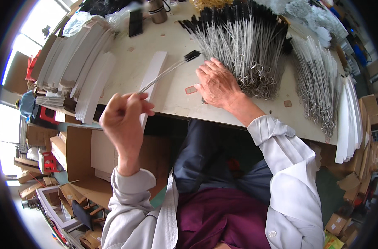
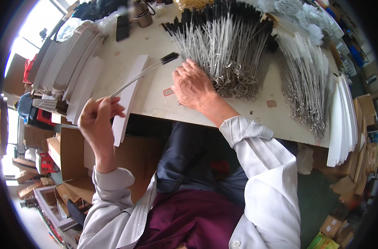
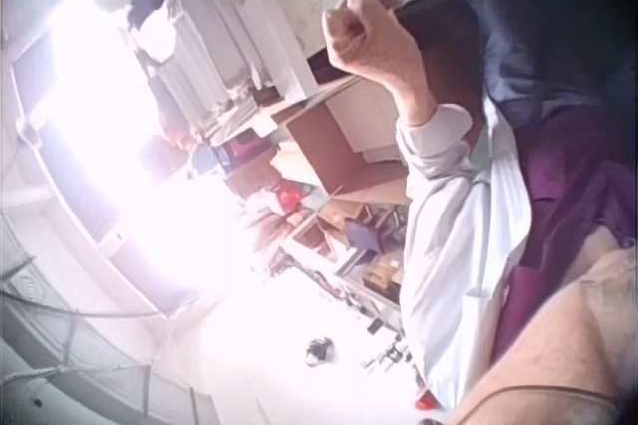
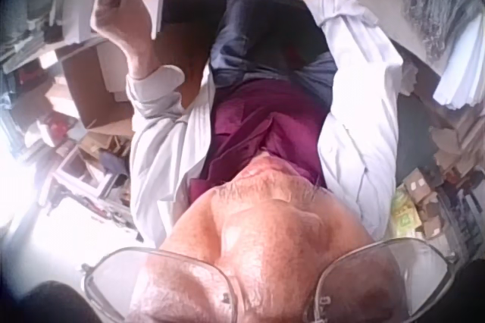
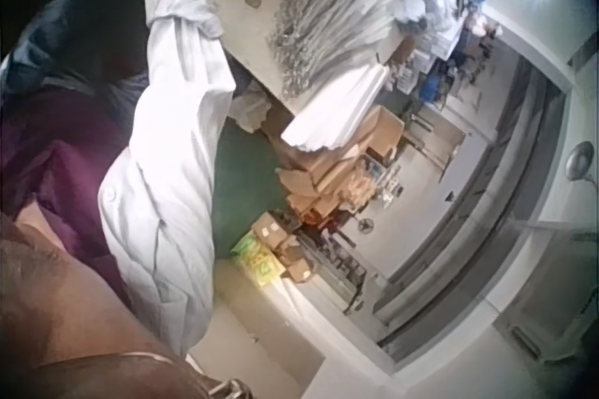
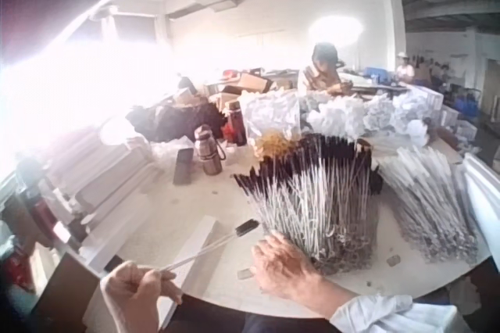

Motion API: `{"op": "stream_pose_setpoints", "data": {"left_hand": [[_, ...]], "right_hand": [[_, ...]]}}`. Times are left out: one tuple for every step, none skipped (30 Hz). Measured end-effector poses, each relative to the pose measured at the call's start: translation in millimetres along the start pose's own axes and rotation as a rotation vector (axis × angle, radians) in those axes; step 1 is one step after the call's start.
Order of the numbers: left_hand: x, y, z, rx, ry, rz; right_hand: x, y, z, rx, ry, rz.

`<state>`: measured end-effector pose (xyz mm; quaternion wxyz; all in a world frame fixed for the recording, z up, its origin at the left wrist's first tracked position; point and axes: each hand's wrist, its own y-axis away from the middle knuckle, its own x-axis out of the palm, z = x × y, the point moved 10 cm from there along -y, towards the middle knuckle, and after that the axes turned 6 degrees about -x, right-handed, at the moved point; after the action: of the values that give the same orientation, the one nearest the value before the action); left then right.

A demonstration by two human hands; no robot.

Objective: The recorder picks up bunches of thin metal rods and slides them into white paper sleeves for packaging.

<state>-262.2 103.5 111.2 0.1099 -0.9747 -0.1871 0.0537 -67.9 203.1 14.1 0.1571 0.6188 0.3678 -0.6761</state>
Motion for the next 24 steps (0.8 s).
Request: {"op": "stream_pose_setpoints", "data": {"left_hand": [[-8.3, 7.3, -3.4, 0.030, 0.034, -0.064], [-12.7, 14.3, -8.2, 0.065, 0.049, -0.100], [-12.4, 19.6, -15.1, 0.118, 0.060, -0.086], [-16.4, 26.4, -21.7, 0.160, 0.080, -0.100], [-17.7, 32.0, -26.3, 0.201, 0.102, -0.107], [-17.1, 37.1, -30.5, 0.229, 0.110, -0.092], [-14.0, 40.0, -31.5, 0.229, 0.119, -0.079], [-3.5, 42.5, -29.0, 0.189, 0.209, -0.003], [9.3, 45.5, -27.3, 0.147, 0.297, 0.075], [23.6, 50.2, -23.3, 0.046, 0.289, 0.124], [38.2, 54.6, -12.5, -0.012, 0.348, 0.231], [52.0, 61.0, -3.0, -0.079, 0.408, 0.286], [68.4, 68.3, 3.7, -0.148, 0.471, 0.349], [85.4, 73.7, 9.4, -0.230, 0.514, 0.419], [102.9, 78.5, 15.2, -0.315, 0.557, 0.491], [118.5, 86.0, 29.5, -0.439, 0.638, 0.557], [135.0, 92.6, 41.7, -0.507, 0.708, 0.632], [144.3, 96.4, 46.3, -0.517, 0.692, 0.657], [154.1, 102.1, 48.0, -0.529, 0.676, 0.681], [164.8, 108.9, 53.6, -0.581, 0.683, 0.696], [173.9, 114.8, 59.6, -0.633, 0.688, 0.709], [181.9, 120.2, 66.4, -0.666, 0.705, 0.758], [192.5, 126.7, 69.4, -0.677, 0.709, 0.794], [203.2, 136.2, 74.1, -0.740, 0.734, 0.827]], "right_hand": [[-8.6, 1.9, 0.4, -0.012, -0.095, -0.075], [-26.3, 5.7, 7.7, -0.041, -0.118, -0.255], [-27.4, 9.4, 12.2, -0.027, -0.108, -0.249], [-39.0, 9.7, 19.8, 0.004, -0.367, -0.235], [-48.2, 12.1, 25.2, 0.043, -0.621, -0.221], [-51.5, 13.9, 30.0, 0.105, -0.891, -0.169], [-50.0, 17.5, 37.3, 0.167, -1.160, -0.117], [-51.0, 22.9, 45.2, 0.173, -1.448, -0.142], [-56.5, 29.2, 47.1, 0.184, -1.440, -0.151], [-69.1, 32.6, 49.4, 0.160, -1.574, -0.236], [-80.3, 37.5, 50.9, 0.134, -1.707, -0.324], [-87.6, 47.1, 50.6, 0.130, -1.781, -0.388], [-88.6, 57.8, 48.0, 0.136, -1.773, -0.399], [-88.7, 73.5, 34.7, 0.187, -1.835, -0.535], [-90.0, 88.7, 23.4, 0.240, -1.890, -0.675], [-89.0, 101.6, 16.8, 0.351, -1.941, -0.780], [-88.1, 111.2, 12.6, 0.365, -1.917, -0.803], [-79.0, 123.3, 5.9, 0.429, -1.900, -0.840], [-72.0, 136.4, -0.7, 0.498, -1.883, -0.878], [-66.3, 149.1, -7.8, 0.595, -1.837, -0.942], [-65.7, 159.2, -14.9, 0.622, -1.875, -0.996], [-64.0, 169.0, -22.5, 0.666, -1.898, -1.048], [-63.5, 179.8, -31.8, 0.704, -1.916, -1.103], [-64.9, 192.8, -41.2, 0.717, -1.889, -1.133]]}}
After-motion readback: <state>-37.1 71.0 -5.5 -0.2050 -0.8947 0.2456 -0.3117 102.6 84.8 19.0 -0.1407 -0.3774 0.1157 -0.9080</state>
